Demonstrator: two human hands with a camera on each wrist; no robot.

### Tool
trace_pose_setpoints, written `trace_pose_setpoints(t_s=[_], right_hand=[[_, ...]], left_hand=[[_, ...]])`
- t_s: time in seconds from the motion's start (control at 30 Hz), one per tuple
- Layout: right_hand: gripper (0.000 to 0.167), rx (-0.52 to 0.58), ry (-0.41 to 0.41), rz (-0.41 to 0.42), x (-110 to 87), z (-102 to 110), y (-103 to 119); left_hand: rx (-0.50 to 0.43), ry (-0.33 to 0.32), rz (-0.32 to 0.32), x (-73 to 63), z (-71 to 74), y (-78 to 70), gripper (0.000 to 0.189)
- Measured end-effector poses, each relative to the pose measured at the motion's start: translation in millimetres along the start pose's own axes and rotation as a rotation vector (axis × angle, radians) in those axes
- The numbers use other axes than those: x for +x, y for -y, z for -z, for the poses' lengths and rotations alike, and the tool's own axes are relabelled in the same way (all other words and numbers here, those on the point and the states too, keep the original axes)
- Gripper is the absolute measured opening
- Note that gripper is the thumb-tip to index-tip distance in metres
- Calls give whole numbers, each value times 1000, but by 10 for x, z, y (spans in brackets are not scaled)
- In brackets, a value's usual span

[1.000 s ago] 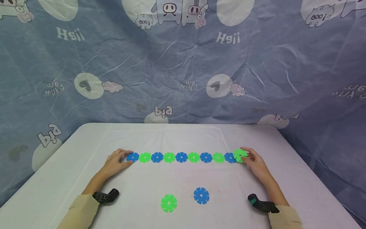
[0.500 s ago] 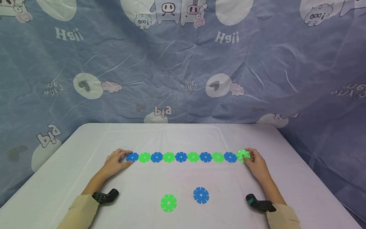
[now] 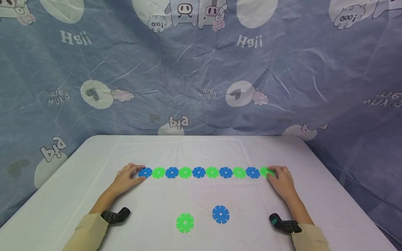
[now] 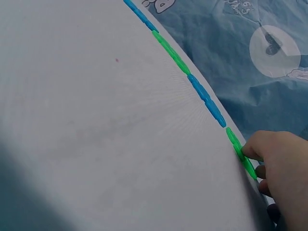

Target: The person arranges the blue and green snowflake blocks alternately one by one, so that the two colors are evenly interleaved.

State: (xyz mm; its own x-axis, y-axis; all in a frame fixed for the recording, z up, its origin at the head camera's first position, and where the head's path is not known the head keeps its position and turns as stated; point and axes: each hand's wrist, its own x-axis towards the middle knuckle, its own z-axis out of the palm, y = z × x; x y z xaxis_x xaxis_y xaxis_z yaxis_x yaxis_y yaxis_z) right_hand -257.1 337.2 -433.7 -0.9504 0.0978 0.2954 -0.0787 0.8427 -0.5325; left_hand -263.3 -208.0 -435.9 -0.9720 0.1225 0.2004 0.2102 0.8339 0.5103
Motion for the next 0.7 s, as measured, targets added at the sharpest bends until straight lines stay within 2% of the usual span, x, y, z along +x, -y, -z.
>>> trace_pose_setpoints(t_s=[0.7], right_hand=[[34, -7, 27, -22, -15, -7, 14]], left_hand=[[-24, 2, -2, -10, 6, -1, 51]])
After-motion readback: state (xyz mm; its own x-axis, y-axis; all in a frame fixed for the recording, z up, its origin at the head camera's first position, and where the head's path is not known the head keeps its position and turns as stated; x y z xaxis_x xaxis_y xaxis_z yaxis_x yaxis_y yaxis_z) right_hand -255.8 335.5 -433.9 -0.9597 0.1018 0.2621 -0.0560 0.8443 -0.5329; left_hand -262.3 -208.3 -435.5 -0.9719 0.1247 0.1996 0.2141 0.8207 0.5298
